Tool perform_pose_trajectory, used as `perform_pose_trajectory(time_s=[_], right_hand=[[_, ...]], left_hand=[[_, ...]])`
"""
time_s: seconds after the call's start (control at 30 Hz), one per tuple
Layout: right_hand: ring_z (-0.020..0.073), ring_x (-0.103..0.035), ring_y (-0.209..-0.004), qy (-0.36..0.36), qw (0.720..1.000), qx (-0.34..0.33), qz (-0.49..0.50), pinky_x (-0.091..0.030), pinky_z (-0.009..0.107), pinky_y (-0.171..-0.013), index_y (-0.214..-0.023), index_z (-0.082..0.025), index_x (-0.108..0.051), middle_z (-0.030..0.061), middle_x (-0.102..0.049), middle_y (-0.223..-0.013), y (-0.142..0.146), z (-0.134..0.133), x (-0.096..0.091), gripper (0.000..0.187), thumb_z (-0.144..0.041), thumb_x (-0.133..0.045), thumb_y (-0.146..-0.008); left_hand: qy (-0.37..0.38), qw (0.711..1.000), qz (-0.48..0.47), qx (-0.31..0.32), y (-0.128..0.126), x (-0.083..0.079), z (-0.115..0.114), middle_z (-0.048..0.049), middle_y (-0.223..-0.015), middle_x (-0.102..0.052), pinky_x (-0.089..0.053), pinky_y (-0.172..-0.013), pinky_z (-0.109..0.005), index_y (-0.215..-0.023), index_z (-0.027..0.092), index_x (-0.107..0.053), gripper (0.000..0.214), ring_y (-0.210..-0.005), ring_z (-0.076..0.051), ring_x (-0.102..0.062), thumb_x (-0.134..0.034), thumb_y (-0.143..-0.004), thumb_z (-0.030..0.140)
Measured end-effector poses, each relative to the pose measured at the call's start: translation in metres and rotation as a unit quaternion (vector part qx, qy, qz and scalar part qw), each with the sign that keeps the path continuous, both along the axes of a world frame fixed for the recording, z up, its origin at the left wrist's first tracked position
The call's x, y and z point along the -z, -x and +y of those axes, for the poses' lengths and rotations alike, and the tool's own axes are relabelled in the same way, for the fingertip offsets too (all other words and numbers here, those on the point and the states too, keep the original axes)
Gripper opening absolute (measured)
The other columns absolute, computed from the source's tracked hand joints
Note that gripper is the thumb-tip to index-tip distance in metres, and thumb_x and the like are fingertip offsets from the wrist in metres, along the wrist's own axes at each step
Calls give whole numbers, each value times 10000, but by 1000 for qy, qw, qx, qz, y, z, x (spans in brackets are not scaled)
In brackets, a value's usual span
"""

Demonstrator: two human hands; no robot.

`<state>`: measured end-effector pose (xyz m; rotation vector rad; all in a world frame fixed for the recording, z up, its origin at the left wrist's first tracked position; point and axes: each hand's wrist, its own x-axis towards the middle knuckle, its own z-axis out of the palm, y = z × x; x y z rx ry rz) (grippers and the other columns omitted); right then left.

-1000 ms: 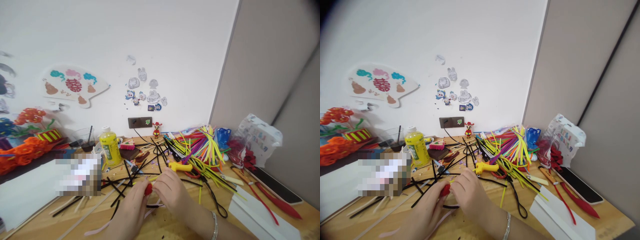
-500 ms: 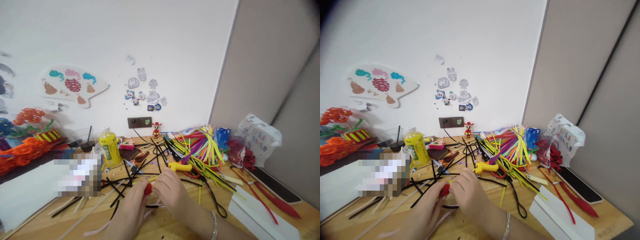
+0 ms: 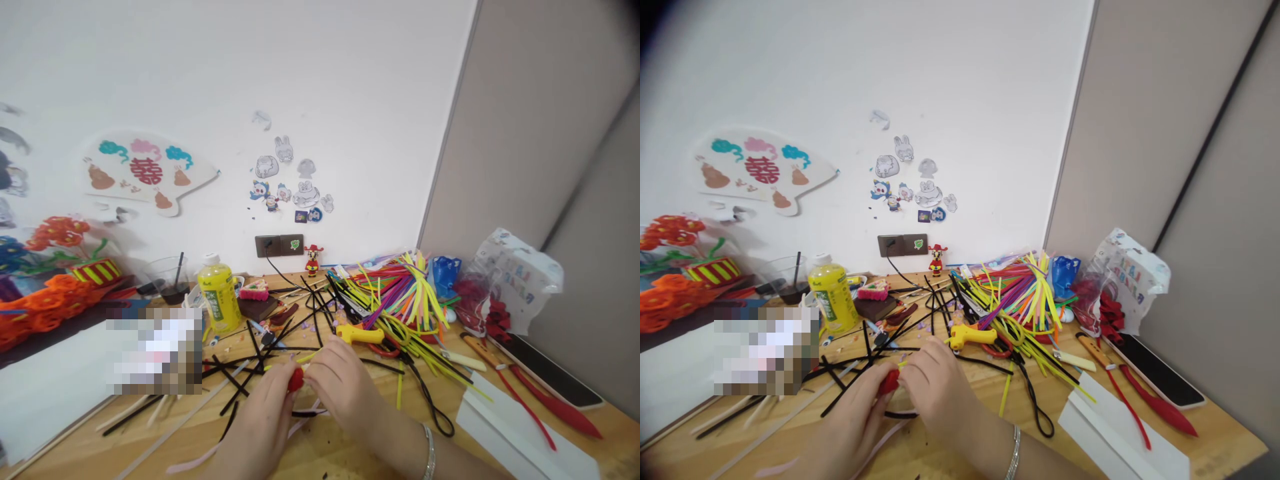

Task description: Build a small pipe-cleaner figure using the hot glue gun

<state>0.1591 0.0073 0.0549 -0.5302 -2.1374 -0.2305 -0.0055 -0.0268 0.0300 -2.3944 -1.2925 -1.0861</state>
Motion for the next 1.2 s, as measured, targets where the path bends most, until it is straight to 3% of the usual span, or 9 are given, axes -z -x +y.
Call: perform_pose_trajectory(time_s=[1.2], right_hand=[[159,-443,-665,8,1000,3,1,-418,323,-711,-700,-152,-540,41,-573,-674,0,-1,-1,261,-118,-371,-895]], left_hand=[[-1,1000,2,-3,0,-1,0,-111,-897,-671,-542,-698,-282,-1075,176,-423,236,-797,-186,-661,-348,-858,125]])
